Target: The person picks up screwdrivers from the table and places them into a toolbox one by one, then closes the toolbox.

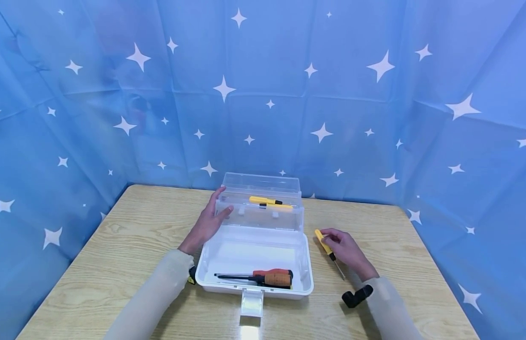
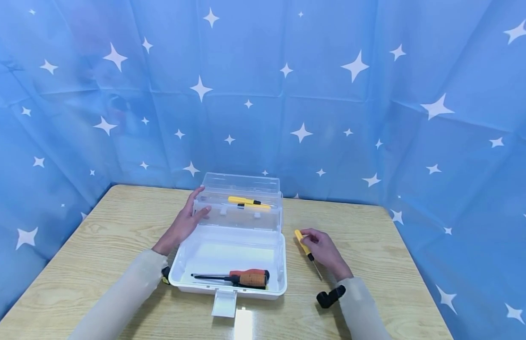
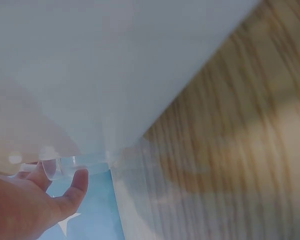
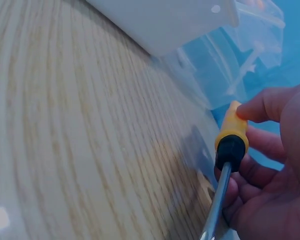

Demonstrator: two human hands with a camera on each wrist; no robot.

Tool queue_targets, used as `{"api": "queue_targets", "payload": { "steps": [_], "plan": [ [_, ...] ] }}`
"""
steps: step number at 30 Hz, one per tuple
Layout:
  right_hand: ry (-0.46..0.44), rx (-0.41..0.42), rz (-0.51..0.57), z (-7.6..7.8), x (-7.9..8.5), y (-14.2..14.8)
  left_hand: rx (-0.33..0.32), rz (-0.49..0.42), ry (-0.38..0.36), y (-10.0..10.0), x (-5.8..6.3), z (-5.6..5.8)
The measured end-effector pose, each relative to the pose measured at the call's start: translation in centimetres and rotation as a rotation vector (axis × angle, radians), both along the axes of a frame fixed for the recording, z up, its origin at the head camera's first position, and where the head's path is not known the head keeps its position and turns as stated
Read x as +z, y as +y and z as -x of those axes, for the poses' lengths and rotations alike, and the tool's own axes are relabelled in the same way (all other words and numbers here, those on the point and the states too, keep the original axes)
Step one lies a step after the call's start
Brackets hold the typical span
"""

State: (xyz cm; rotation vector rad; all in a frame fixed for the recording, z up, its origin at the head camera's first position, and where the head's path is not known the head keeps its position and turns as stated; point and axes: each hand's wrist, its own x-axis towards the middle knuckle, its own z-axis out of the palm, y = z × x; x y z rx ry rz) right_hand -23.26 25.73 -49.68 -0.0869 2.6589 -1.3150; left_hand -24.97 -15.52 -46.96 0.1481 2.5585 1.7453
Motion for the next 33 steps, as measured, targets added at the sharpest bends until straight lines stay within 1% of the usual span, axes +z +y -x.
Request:
{"api": "queue_targets", "payload": {
  "steps": [5, 14, 15, 21, 22, 23, 33],
  "plan": [
    [-0.011, 0.000, 0.020, 0.00, 0.12, 0.20, -0.006, -0.001, 0.010, 0.05, 0.07, -0.05],
    [-0.037, -0.034, 0.050, 0.06, 0.23, 0.53, -0.013, -0.008, 0.031, -0.01, -0.02, 0.01],
    [-0.039, -0.038, 0.049, 0.05, 0.26, 0.57, -0.017, -0.008, 0.023, 0.05, 0.47, -0.20],
    [-0.046, -0.057, 0.049, 0.09, 0.41, 0.62, -0.013, -0.001, 0.009, 0.05, 0.51, -0.29],
    [-0.049, -0.061, 0.049, 0.11, 0.42, 0.63, -0.007, 0.000, 0.014, 0.00, 0.01, -0.09],
    [-0.052, -0.065, 0.049, 0.13, 0.41, 0.65, -0.004, 0.001, 0.013, 0.00, -0.04, -0.08],
    [-0.040, -0.056, 0.082, 0.23, 0.68, 0.84, -0.004, 0.002, 0.013, -0.03, -0.11, 0.02]
  ]
}}
